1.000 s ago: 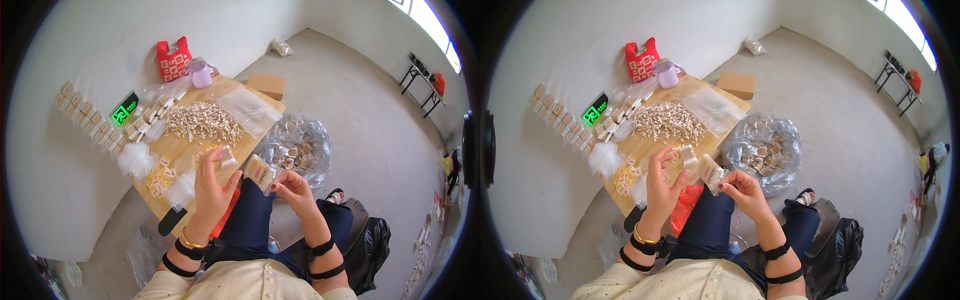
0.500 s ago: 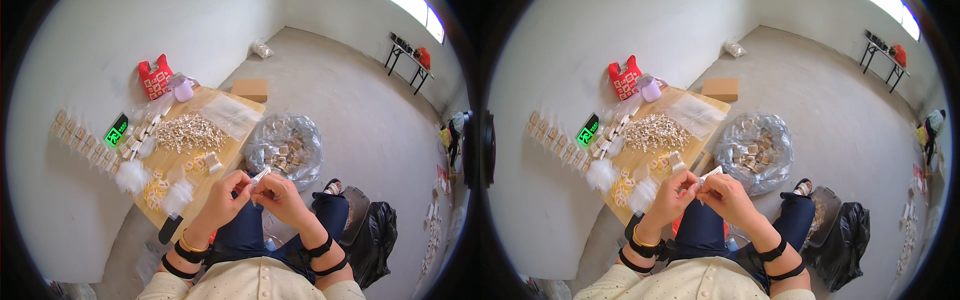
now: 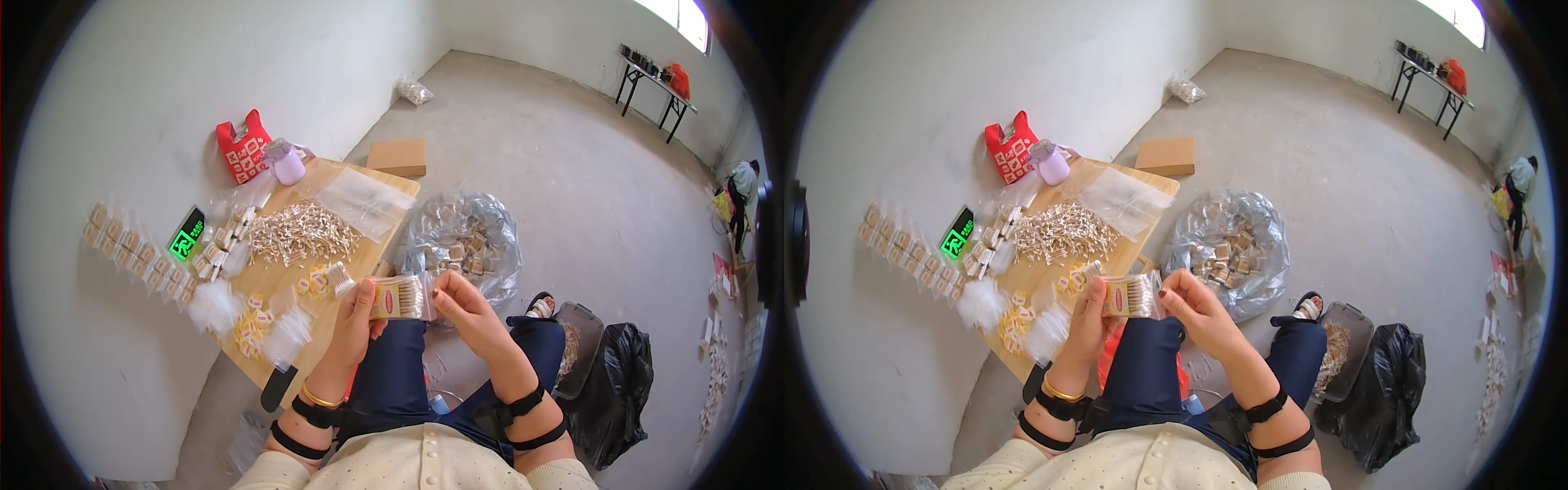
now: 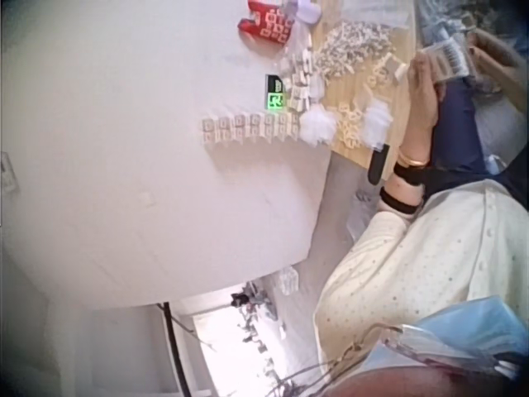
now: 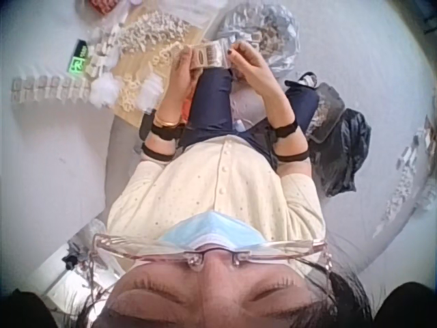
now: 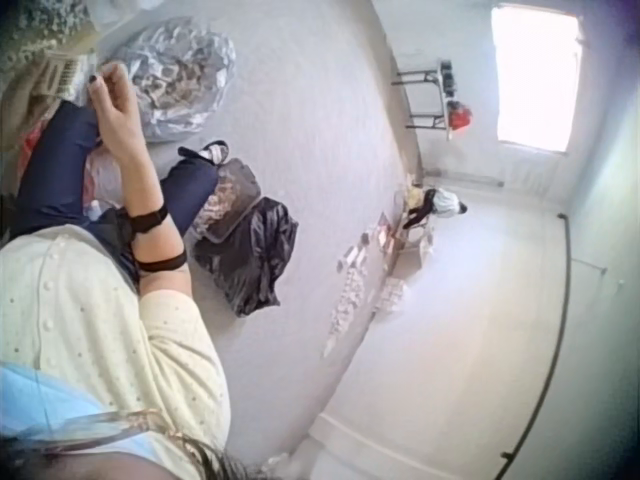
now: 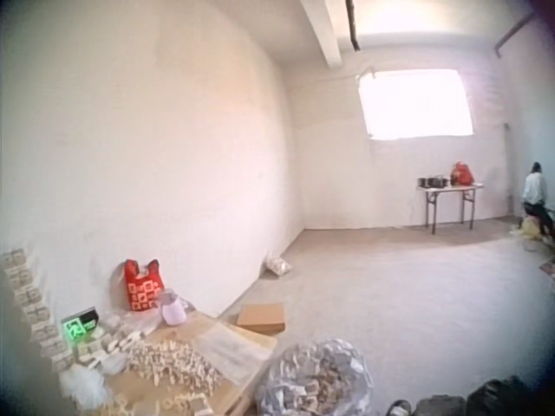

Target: The person sits on the floor and repeatedly picks up small bundles of wooden sticks, places them into clear plastic wrappers, and seals them. The finished packages are then placed into a large clear bag on the floor.

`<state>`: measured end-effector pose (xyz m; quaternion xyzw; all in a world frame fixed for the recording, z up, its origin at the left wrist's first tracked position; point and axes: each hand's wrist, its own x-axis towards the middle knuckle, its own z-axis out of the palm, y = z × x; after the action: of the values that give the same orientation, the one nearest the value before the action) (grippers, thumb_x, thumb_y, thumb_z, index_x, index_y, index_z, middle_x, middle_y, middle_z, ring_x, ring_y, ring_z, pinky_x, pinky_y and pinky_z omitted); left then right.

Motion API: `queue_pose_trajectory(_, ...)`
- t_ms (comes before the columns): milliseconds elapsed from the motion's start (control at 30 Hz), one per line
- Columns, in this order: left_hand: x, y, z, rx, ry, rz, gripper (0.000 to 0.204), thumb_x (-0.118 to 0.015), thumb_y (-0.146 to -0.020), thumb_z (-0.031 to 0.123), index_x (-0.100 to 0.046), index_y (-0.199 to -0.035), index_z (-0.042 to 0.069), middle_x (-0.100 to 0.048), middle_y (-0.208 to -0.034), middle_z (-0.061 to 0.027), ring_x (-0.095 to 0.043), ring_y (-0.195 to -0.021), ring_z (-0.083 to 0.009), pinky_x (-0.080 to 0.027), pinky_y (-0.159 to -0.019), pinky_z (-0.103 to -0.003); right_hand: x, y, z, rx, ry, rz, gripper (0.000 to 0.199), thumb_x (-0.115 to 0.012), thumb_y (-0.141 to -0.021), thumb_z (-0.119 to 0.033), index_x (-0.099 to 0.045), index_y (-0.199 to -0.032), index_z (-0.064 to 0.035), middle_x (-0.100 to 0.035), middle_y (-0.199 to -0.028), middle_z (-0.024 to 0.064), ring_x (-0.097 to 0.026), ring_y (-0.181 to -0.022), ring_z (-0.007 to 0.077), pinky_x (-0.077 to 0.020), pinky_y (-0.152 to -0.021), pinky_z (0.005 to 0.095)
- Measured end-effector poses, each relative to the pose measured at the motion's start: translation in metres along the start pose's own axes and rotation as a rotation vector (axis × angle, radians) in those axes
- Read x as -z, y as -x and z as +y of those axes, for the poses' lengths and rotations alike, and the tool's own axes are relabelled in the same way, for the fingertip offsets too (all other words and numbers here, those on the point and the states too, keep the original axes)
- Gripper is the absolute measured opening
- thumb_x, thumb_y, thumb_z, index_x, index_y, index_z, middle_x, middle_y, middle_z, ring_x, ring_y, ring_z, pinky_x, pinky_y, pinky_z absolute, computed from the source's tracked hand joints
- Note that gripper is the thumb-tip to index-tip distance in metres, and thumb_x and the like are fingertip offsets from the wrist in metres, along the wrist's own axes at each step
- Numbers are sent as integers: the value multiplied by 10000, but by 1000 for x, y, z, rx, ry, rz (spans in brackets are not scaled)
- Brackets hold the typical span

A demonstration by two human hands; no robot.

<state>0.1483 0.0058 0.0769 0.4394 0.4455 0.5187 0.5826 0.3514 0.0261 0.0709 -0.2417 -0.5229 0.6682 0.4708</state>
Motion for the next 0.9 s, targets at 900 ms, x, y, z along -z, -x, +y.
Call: queue_pose_trajectory(900,-40,-20,8,-466,-485,259,375,-417,-1020,240,-654,-875,-12,-664,-756,-69,-603,-663,-94,-467,-606,-240,-41,-19,0,297,508,570,229,-505,-985,-233,-494,-942,-8,-542,-663,98,-490,-560,169,-400,-531,289)
